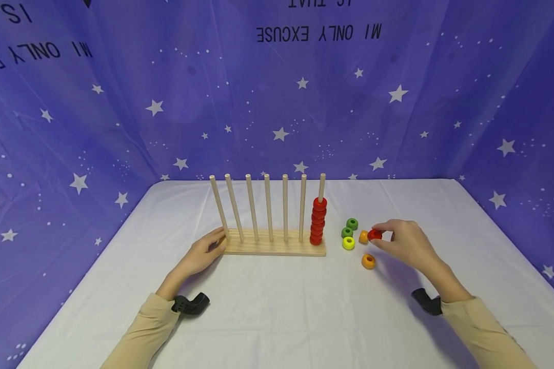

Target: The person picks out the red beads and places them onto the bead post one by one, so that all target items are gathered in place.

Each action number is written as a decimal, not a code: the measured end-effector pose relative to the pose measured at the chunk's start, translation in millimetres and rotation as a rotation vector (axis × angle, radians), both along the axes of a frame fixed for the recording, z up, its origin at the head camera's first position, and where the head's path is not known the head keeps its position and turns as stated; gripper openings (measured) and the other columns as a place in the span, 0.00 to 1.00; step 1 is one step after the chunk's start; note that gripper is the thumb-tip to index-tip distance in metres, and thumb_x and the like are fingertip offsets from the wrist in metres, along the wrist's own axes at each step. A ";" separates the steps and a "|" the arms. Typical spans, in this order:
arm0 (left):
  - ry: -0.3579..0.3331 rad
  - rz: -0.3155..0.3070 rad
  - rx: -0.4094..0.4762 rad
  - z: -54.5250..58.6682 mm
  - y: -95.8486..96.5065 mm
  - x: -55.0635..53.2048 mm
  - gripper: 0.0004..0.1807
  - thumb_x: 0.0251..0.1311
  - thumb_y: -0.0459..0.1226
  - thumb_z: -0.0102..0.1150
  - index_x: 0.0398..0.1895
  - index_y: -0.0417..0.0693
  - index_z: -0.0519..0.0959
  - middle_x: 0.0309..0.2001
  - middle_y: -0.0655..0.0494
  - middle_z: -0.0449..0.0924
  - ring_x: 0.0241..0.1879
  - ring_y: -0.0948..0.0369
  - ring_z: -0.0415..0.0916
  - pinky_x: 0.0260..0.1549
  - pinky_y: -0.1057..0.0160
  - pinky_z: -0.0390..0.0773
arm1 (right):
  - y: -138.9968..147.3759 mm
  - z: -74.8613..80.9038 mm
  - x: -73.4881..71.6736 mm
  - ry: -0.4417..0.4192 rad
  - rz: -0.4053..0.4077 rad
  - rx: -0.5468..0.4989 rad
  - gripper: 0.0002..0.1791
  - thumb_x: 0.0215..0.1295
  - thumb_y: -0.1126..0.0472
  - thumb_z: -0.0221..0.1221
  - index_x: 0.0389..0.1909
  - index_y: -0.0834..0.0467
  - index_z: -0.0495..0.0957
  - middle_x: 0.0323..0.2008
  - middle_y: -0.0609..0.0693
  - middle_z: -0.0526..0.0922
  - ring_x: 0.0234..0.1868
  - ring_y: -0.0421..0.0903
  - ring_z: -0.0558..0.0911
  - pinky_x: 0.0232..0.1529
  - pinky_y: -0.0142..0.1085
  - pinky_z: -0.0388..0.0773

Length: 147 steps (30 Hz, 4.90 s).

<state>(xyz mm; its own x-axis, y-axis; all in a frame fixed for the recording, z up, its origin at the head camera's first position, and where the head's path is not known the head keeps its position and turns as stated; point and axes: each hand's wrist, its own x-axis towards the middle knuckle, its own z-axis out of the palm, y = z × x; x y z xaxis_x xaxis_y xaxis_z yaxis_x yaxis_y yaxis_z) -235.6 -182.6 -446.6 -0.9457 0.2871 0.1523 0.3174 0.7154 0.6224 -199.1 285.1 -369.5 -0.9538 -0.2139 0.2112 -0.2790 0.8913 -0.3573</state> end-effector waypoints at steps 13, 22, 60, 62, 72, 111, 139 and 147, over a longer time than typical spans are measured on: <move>0.014 0.003 -0.003 -1.9 -1.2 -0.9 0.26 0.63 0.36 0.52 0.63 0.34 0.66 0.67 0.38 0.63 0.68 0.41 0.60 0.66 0.44 0.63 | -9.2 12.4 -8.4 0.129 0.035 -0.015 0.17 0.49 0.64 0.67 0.43 0.63 0.83 0.32 0.56 0.85 0.18 0.34 0.63 0.15 0.27 0.59; 0.011 0.008 -0.005 -2.0 -0.6 -1.4 0.26 0.64 0.36 0.52 0.64 0.34 0.66 0.68 0.38 0.63 0.68 0.41 0.60 0.66 0.44 0.63 | -15.9 20.1 -8.8 0.139 0.025 -0.015 0.18 0.49 0.64 0.67 0.43 0.64 0.82 0.30 0.56 0.85 0.18 0.36 0.64 0.14 0.27 0.59; 0.007 0.002 -0.009 -0.1 -0.3 -0.9 0.26 0.63 0.34 0.52 0.64 0.35 0.65 0.68 0.38 0.62 0.68 0.41 0.59 0.67 0.43 0.61 | -38.5 55.3 -18.5 0.364 0.063 -0.045 0.16 0.48 0.64 0.69 0.40 0.61 0.83 0.21 0.49 0.79 0.18 0.35 0.63 0.13 0.27 0.60; 0.011 0.000 -0.009 0.0 -0.4 -0.7 0.26 0.63 0.34 0.52 0.64 0.34 0.66 0.68 0.38 0.62 0.68 0.41 0.59 0.66 0.43 0.61 | -39.4 57.2 -18.9 0.373 0.063 -0.049 0.16 0.48 0.63 0.69 0.41 0.61 0.83 0.20 0.49 0.78 0.18 0.34 0.63 0.13 0.26 0.60; 0.007 -0.002 -0.009 1.7 -0.2 -0.8 0.26 0.63 0.34 0.52 0.64 0.34 0.66 0.68 0.38 0.62 0.68 0.41 0.59 0.67 0.43 0.60 | -48.2 69.5 -22.5 0.390 0.049 -0.064 0.16 0.49 0.64 0.68 0.42 0.62 0.82 0.20 0.50 0.76 0.19 0.36 0.64 0.14 0.27 0.61; 0.008 -0.003 -0.019 -1.2 -0.4 -2.1 0.26 0.64 0.35 0.51 0.64 0.35 0.66 0.68 0.38 0.62 0.68 0.41 0.59 0.67 0.42 0.59 | -87.2 98.4 -31.1 0.507 0.173 -0.161 0.18 0.50 0.65 0.68 0.44 0.62 0.82 0.29 0.52 0.82 0.19 0.34 0.64 0.19 0.23 0.62; 0.022 -0.009 -0.013 -0.4 -1.0 -1.3 0.26 0.63 0.35 0.52 0.63 0.34 0.66 0.67 0.38 0.63 0.68 0.41 0.60 0.66 0.42 0.61 | -99.0 92.6 -39.0 0.464 0.200 -0.163 0.16 0.51 0.64 0.67 0.43 0.61 0.83 0.29 0.54 0.82 0.18 0.34 0.63 0.25 0.30 0.60; 0.021 -0.011 -0.012 0.1 -0.3 -1.4 0.26 0.64 0.36 0.51 0.63 0.33 0.66 0.67 0.37 0.63 0.68 0.40 0.60 0.66 0.41 0.60 | -98.4 88.9 -40.5 0.470 0.210 -0.160 0.15 0.51 0.63 0.68 0.42 0.61 0.83 0.28 0.53 0.82 0.18 0.34 0.63 0.20 0.27 0.60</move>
<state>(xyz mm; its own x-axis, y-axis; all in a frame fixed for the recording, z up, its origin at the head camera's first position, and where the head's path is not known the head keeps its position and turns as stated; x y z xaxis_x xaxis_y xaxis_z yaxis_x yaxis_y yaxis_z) -237.0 -182.8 -446.5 -0.9391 0.2995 0.1686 0.3383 0.7192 0.6069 -239.7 186.7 -280.6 -0.6885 -0.3204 0.6506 -0.6082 0.7438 -0.2773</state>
